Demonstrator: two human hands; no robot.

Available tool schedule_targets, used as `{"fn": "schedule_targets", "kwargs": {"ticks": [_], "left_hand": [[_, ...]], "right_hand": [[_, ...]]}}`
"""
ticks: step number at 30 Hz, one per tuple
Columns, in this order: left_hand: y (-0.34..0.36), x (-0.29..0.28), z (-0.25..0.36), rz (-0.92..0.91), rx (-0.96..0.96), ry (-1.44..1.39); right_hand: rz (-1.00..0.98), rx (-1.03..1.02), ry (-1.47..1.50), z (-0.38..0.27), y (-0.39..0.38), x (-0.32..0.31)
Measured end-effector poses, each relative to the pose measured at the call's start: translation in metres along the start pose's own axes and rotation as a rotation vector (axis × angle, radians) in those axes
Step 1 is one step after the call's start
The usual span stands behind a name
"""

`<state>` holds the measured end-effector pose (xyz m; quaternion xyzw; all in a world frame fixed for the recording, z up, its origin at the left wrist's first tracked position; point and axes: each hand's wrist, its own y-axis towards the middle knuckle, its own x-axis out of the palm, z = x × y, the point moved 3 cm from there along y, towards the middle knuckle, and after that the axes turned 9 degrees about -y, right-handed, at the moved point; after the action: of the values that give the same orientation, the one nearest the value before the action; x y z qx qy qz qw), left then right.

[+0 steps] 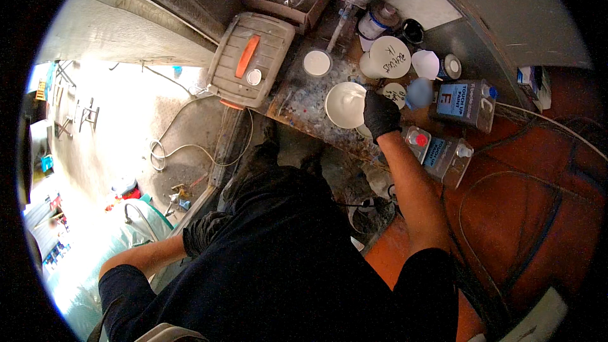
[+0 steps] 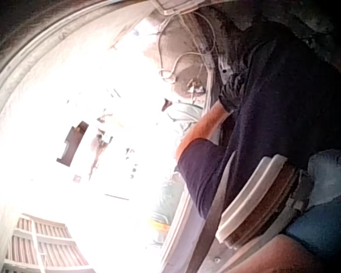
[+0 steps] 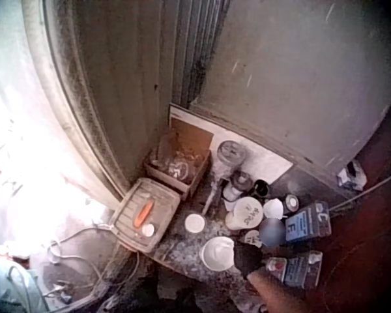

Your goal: The person pours liquid from a labeled container into a white cup and stirs the contents with a stick. They repeat this process with another container, continuing to mix the substances in the cup.

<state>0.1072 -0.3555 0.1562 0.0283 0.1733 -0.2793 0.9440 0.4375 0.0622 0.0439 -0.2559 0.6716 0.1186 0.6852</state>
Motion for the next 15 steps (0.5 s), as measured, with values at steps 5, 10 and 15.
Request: {"fn": "schedule_targets", "kwargs": {"ticks": [5, 10, 15], "left_hand": [[0.005, -0.004, 0.003, -0.014, -0.003, -0.027], [-0.004, 0.003, 0.0, -0.028, -0.023, -0.018], [-0.002, 0.001, -0.001, 0.018, -0.079, -0.093]], "right_hand": [[-0.248, -0.138, -0.092, 0.001, -0.012, 0.028], [-0.016, -0.048, 0.037, -0.013, 0.002, 0.005], [-0.125, 0.017, -0.113, 0.001, -0.009, 0.011]]}}
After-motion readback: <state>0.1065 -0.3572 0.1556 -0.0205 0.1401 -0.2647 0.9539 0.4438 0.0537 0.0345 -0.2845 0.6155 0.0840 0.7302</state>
